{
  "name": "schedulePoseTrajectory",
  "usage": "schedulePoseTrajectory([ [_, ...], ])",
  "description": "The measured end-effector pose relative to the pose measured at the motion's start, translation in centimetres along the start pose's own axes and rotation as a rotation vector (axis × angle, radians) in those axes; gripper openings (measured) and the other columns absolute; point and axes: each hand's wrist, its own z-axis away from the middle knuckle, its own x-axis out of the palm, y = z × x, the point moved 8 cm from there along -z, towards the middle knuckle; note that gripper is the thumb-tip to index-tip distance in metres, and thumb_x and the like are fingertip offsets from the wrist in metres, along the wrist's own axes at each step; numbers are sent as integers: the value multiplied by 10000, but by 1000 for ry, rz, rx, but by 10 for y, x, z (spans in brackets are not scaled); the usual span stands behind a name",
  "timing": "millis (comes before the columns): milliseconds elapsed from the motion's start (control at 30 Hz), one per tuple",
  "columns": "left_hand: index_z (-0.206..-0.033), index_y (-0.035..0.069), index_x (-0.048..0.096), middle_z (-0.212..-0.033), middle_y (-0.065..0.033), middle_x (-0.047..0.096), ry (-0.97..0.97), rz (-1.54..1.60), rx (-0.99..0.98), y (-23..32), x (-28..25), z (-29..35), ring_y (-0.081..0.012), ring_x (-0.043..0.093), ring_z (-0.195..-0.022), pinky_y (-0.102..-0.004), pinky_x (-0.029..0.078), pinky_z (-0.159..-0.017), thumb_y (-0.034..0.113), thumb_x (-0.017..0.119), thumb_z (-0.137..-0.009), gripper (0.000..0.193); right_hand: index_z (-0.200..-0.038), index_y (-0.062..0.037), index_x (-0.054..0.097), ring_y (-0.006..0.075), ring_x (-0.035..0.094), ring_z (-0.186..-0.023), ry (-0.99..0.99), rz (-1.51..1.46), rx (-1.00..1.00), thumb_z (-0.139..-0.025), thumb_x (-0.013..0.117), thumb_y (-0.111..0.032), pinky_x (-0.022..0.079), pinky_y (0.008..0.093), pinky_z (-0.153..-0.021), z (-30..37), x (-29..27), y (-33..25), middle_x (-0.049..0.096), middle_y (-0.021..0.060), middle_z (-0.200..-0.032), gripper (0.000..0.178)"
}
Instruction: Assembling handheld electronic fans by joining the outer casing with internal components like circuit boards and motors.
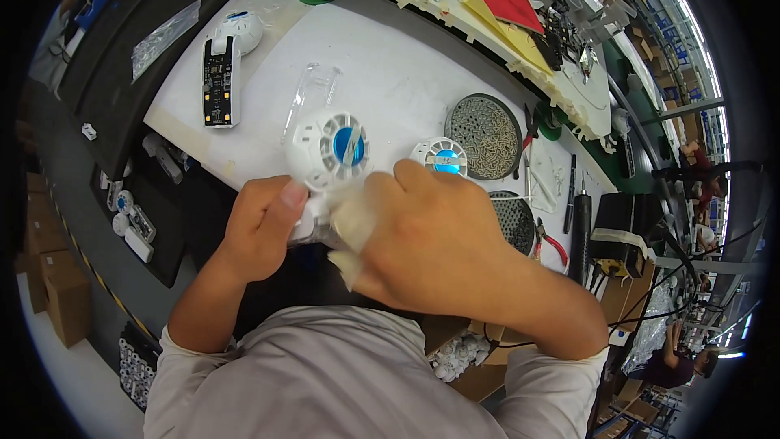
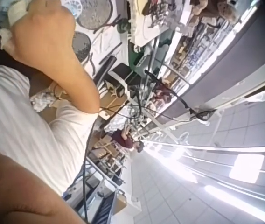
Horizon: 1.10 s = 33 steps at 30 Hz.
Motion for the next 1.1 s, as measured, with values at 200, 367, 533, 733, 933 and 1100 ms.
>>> schedulePoseTrajectory([
  [200,-657,-37,494,-527,-104,421,150,-25,-36,-1,-3,-10,-157,351,-519,-355,326,-486,345,459,-1020,529,-838,-103,640,235,585,-685,84,70,221,-608,771,-339,484,373,-500,-10,5,9,553,58,-763,355],
  [367,-647,-47,501,-517,-112,410,215,-105,-14,1,-11,-15,-161,356,-513,-355,329,-485,358,455,-1021,554,-844,-106,648,225,611,-702,134,31,270,-604,756,-323,483,374,-494,-14,10,17,581,49,-730,341],
  [533,-633,-53,510,-507,-112,418,242,-103,-25,-5,-15,-21,-166,357,-504,-357,329,-483,375,460,-1018,578,-860,-94,666,213,593,-592,228,77,270,-543,790,-313,451,345,-475,-18,8,20,581,25,-649,404],
  [733,-624,-58,522,-497,-100,411,300,-95,-19,-10,-23,-25,-158,357,-498,-356,329,-472,412,483,-1004,606,-843,-109,680,209,615,-608,230,125,284,-579,733,-317,470,363,-469,-25,10,23,600,27,-637,340],
  [933,-611,-57,527,-486,-78,401,357,-104,-15,-24,-32,-30,-135,353,-499,-354,335,-469,447,490,-996,635,-826,-105,682,214,612,-587,214,151,257,-585,731,-310,465,365,-467,-34,13,28,600,35,-623,320],
  [1100,-619,-51,561,-484,-62,428,380,-70,-24,-29,-32,-30,-116,369,-505,-338,349,-475,460,491,-994,639,-798,-105,679,214,604,-566,232,180,238,-581,737,-314,457,360,-463,-37,14,24,594,34,-609,306],
])
